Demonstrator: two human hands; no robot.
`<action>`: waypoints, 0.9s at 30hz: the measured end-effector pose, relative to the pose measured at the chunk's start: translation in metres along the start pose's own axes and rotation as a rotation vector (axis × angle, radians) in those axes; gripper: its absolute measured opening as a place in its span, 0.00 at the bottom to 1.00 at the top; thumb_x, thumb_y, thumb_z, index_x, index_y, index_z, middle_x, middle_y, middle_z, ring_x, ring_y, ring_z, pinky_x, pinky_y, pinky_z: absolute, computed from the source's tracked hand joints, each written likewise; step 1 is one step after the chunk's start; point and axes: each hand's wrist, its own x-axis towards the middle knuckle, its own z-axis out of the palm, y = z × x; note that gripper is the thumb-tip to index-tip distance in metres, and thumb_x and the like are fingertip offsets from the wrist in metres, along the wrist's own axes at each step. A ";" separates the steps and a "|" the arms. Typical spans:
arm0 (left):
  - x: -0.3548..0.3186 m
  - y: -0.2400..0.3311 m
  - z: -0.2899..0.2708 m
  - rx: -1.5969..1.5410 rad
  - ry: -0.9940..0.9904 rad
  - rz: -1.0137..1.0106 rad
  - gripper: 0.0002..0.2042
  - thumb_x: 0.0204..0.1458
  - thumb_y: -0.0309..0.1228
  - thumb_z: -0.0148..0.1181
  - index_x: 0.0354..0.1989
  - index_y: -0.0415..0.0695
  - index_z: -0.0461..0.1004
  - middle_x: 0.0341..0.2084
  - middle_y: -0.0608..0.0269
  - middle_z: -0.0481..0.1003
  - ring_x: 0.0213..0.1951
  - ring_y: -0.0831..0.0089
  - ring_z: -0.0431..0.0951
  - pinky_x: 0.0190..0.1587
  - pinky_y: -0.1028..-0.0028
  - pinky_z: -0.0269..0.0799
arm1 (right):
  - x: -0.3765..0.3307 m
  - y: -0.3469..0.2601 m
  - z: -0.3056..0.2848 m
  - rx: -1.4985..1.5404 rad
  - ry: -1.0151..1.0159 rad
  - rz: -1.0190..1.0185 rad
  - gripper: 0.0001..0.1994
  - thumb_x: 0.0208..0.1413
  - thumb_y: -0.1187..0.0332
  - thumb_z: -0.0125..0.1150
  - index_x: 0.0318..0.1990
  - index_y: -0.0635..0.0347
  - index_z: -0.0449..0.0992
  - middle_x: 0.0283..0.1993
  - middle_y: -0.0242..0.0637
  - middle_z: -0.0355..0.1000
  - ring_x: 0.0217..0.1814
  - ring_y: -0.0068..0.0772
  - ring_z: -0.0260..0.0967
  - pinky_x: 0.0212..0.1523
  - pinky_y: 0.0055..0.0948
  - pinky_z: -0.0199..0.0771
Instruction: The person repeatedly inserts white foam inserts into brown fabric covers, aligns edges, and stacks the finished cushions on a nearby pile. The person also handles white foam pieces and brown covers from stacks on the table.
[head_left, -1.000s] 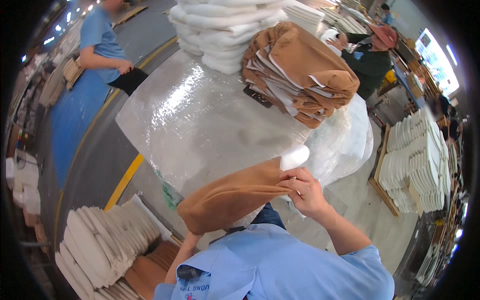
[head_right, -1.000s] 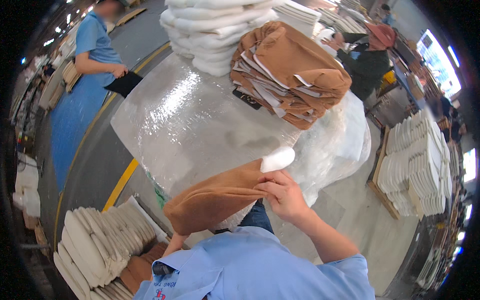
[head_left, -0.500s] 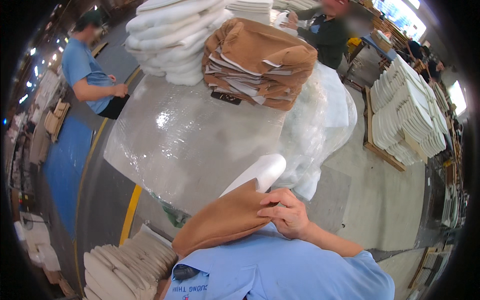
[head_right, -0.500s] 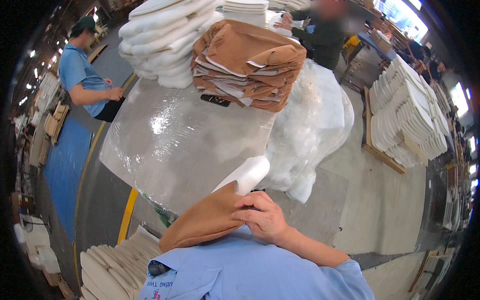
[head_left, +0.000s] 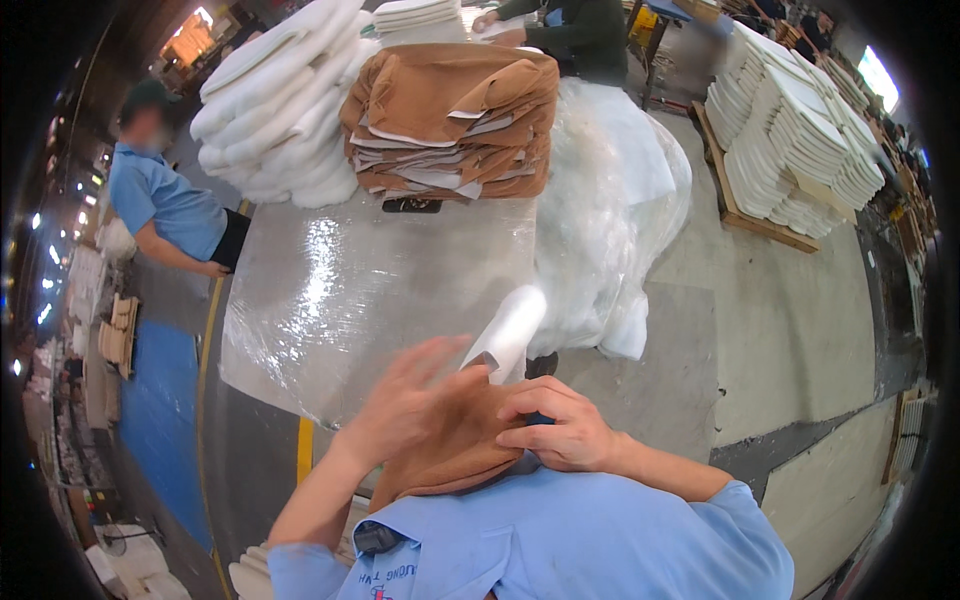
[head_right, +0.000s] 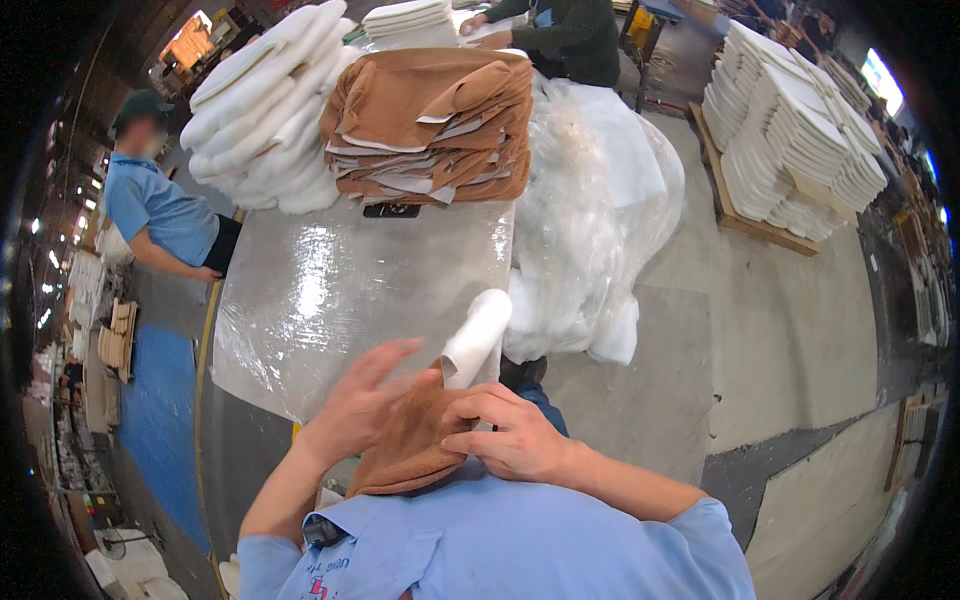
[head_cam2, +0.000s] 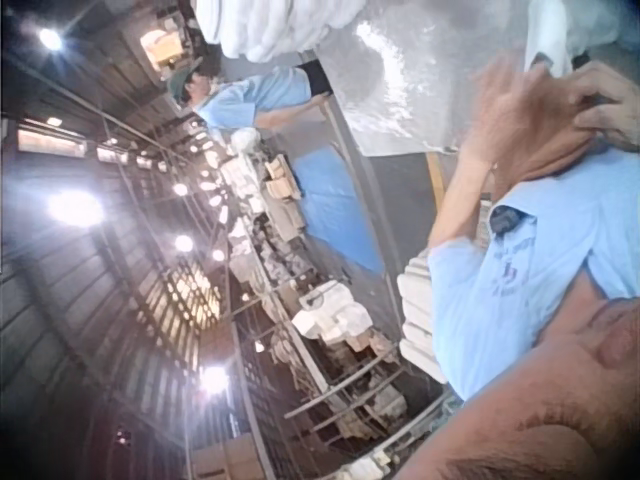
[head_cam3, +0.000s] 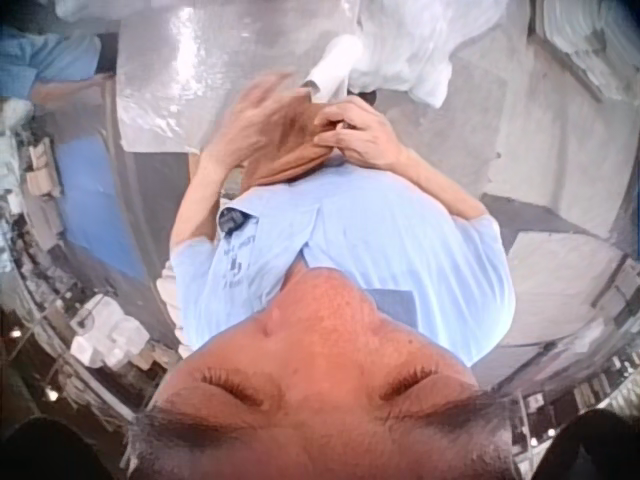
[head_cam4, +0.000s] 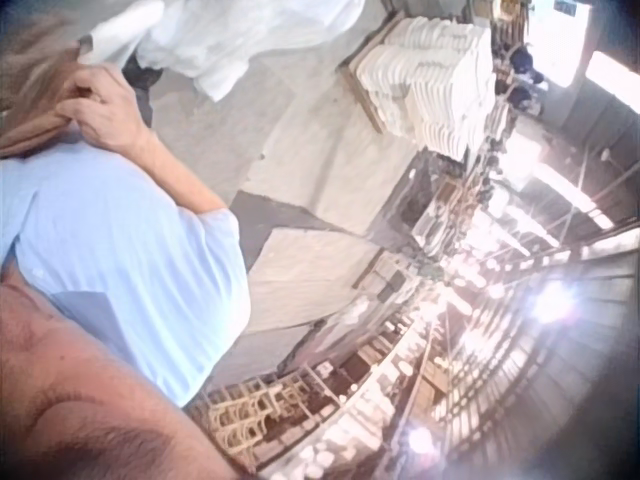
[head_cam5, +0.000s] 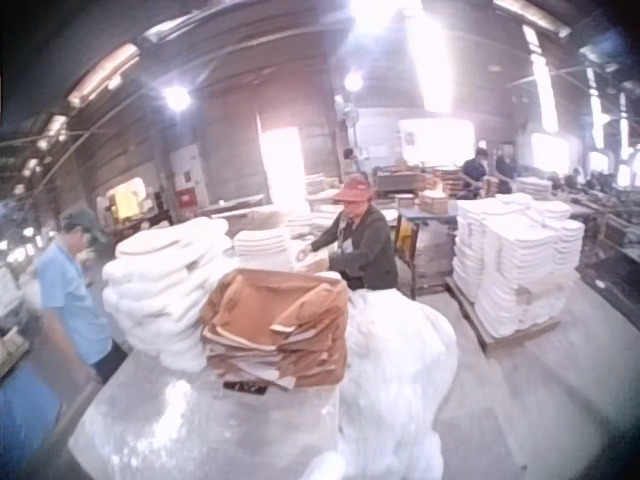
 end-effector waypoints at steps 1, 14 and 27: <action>0.019 0.004 0.003 0.039 -0.085 0.086 0.22 0.52 0.19 0.60 0.56 0.50 0.81 0.74 0.54 0.64 0.73 0.48 0.63 0.73 0.52 0.62 | -0.001 0.000 -0.001 -0.010 0.001 -0.007 0.17 0.42 0.83 0.70 0.41 0.53 0.87 0.50 0.36 0.77 0.54 0.45 0.76 0.50 0.39 0.82; 0.050 -0.046 -0.008 -0.625 -0.599 -0.235 0.07 0.54 0.27 0.73 0.35 0.41 0.79 0.51 0.59 0.79 0.55 0.62 0.78 0.56 0.63 0.73 | -0.024 0.001 -0.010 0.057 0.065 -0.049 0.20 0.39 0.83 0.69 0.43 0.53 0.87 0.55 0.39 0.76 0.55 0.46 0.76 0.49 0.38 0.82; 0.023 -0.074 -0.007 -0.829 -0.374 -0.368 0.06 0.57 0.30 0.69 0.37 0.44 0.78 0.48 0.69 0.78 0.50 0.78 0.75 0.50 0.72 0.72 | -0.026 0.005 -0.012 0.075 0.069 -0.022 0.19 0.38 0.84 0.67 0.41 0.55 0.86 0.52 0.39 0.77 0.53 0.46 0.77 0.50 0.38 0.82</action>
